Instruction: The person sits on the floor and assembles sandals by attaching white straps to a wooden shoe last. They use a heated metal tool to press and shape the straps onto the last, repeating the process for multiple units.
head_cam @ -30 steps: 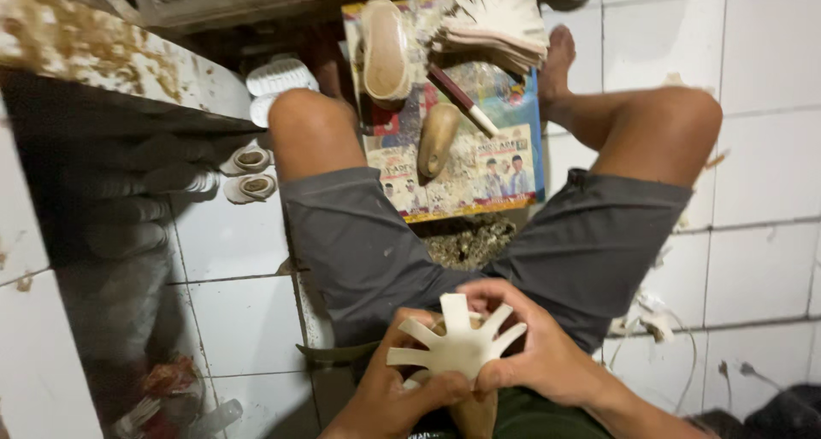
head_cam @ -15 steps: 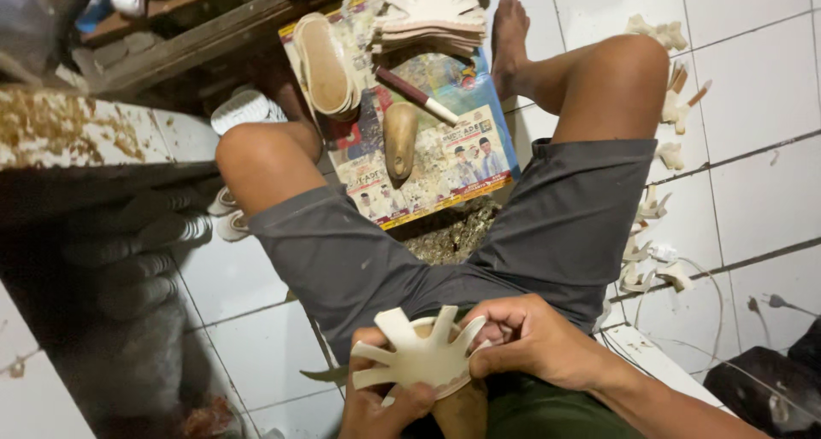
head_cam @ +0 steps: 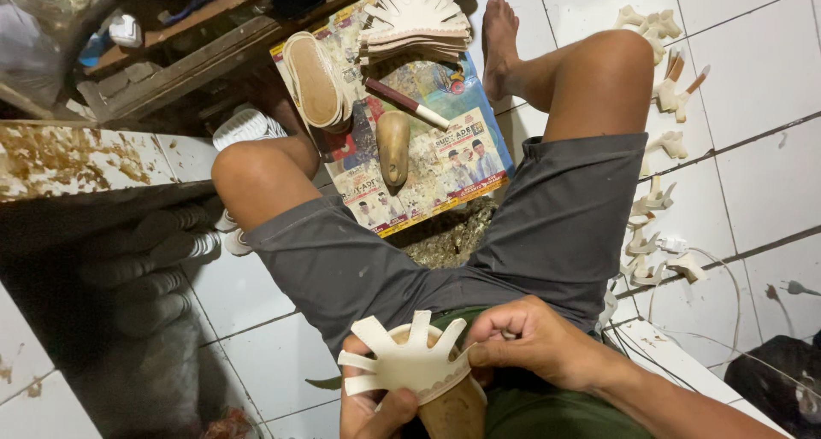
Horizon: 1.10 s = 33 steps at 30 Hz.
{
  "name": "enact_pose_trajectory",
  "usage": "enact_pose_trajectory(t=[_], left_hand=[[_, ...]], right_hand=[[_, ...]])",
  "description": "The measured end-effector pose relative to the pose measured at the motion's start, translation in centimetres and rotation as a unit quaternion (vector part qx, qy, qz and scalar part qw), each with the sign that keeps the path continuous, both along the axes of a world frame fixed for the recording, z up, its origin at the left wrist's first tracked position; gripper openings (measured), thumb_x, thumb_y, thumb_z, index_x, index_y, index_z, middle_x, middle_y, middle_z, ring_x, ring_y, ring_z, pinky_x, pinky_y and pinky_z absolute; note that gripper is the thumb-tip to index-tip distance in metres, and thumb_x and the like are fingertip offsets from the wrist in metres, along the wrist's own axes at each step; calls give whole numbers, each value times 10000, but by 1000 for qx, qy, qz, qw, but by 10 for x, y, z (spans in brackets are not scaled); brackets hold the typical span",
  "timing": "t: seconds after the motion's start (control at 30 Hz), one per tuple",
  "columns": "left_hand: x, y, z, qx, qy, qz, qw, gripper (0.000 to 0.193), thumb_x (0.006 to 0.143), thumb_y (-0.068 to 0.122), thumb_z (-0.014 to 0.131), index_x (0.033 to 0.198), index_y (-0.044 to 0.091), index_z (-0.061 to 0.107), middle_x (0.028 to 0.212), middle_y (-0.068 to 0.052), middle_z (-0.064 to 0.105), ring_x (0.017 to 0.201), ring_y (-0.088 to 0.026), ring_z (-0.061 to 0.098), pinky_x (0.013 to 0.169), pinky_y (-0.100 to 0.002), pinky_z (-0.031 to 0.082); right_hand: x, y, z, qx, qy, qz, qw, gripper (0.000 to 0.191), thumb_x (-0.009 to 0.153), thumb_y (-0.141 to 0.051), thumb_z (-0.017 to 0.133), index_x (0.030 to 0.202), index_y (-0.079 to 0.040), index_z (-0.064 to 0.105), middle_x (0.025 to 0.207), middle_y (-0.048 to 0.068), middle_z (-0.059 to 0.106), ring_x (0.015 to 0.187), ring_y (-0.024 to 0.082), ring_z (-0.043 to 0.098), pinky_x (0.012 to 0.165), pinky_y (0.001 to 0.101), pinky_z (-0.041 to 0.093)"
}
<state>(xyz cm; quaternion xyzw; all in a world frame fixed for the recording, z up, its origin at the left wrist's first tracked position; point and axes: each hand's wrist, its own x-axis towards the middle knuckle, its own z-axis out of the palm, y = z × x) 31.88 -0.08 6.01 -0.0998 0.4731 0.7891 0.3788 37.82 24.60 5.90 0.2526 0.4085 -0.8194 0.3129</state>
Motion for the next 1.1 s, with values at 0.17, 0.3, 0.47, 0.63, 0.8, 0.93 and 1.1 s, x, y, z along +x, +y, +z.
enact_pose_trajectory(t=[0.17,0.3,0.47,0.63,0.8,0.93,1.1], left_hand=[[5,-1,-5,38,26,10,999,789,806,280,873,1317,-67,382,1222,-345,662,1119,-389,683,1029,-544,517],[10,-7,-11,30,3,24,999,853,767,250,870,1375,-47,351,1211,-339,656,1100,-383,680,1001,-541,519],[13,-14,-19,51,23,29,998,826,776,218,862,1370,-40,349,1218,-334,648,1114,-394,684,1007,-542,522],[12,-19,-19,48,25,23,998,799,777,218,869,1354,-49,385,1223,-309,646,1123,-377,681,1011,-527,521],[9,-20,-16,50,34,15,998,773,777,219,875,1338,-59,422,1228,-284,644,1132,-361,679,1014,-513,520],[8,-20,-15,47,41,3,998,753,778,220,881,1325,-67,451,1232,-264,643,1139,-347,676,1017,-501,519],[8,-18,-15,45,52,-18,997,728,779,220,887,1309,-77,487,1237,-239,641,1148,-331,674,1021,-487,519]], right_hand=[[2,0,0,10,30,17,999,209,940,-171,707,970,34,732,868,41,738,799,99,669,753,280,560],[1,-4,-3,-88,57,42,994,234,1009,-215,627,1120,-12,657,991,-3,685,911,66,611,834,263,520],[-2,-8,-6,-107,76,60,990,240,1028,-217,614,1176,-29,634,1055,-39,650,983,41,561,880,252,485],[-6,-8,-10,-109,82,47,990,196,989,-172,689,1090,-4,689,1018,-19,696,934,46,602,837,247,507],[-4,-11,-16,-144,12,16,989,147,905,-77,777,988,42,755,884,37,735,770,90,651,716,259,528],[-5,-12,-33,-168,46,69,982,184,904,-36,796,1047,54,724,925,62,720,824,112,659,755,254,525],[-26,-25,-60,-318,69,67,943,702,789,136,837,1359,53,436,1157,70,511,985,133,499,874,264,459]])
